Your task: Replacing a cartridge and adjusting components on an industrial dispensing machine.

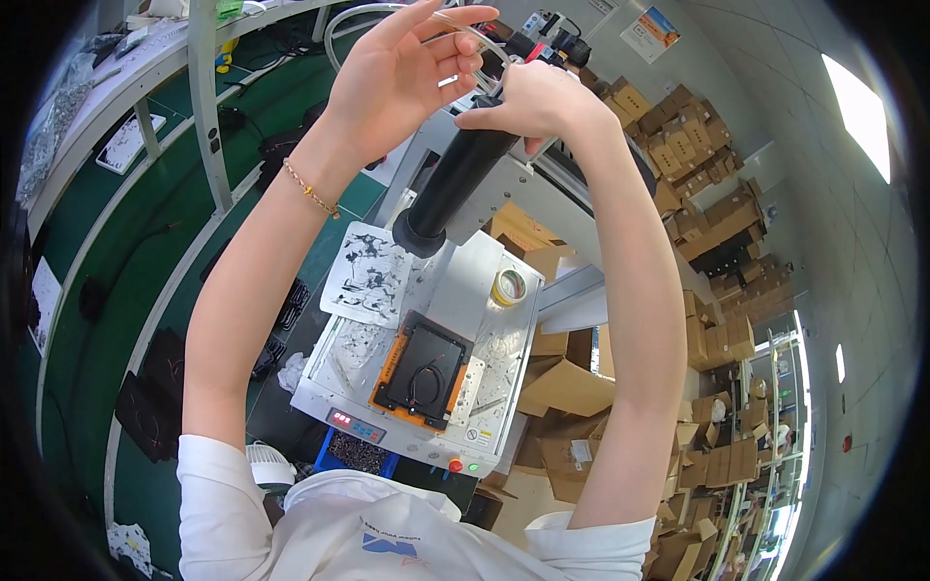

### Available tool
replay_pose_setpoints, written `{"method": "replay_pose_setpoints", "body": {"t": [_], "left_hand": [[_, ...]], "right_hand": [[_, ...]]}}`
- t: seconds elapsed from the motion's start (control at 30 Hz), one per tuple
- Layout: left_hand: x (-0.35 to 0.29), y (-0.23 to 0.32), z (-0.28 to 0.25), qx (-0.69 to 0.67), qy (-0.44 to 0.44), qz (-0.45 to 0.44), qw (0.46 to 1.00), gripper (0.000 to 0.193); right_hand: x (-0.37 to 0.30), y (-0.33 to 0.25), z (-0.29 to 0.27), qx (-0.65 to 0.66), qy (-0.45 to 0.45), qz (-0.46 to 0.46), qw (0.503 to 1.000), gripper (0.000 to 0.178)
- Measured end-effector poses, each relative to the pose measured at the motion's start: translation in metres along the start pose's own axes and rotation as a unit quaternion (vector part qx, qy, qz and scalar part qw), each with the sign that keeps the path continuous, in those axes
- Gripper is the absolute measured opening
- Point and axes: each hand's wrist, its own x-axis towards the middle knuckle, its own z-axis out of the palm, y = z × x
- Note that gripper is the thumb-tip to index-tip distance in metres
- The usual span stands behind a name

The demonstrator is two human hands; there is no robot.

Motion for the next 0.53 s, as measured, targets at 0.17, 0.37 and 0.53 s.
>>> {"method": "replay_pose_setpoints", "body": {"t": [0.17, 0.37, 0.53], "left_hand": [[0.001, 0.001, 0.001, -0.014, 0.002, -0.002, 1.000, 0.043], [0.000, -0.004, 0.004, -0.035, -0.003, -0.009, 0.999, 0.042], [0.001, -0.006, 0.006, -0.015, -0.019, -0.005, 1.000, 0.040]], "right_hand": [[0.001, 0.018, 0.015, 0.069, 0.072, -0.099, 0.990, 0.073], [0.026, 0.027, 0.076, 0.440, 0.223, -0.359, 0.792, 0.064], [0.032, 0.008, 0.089, 0.518, 0.305, -0.228, 0.766, 0.057]]}}
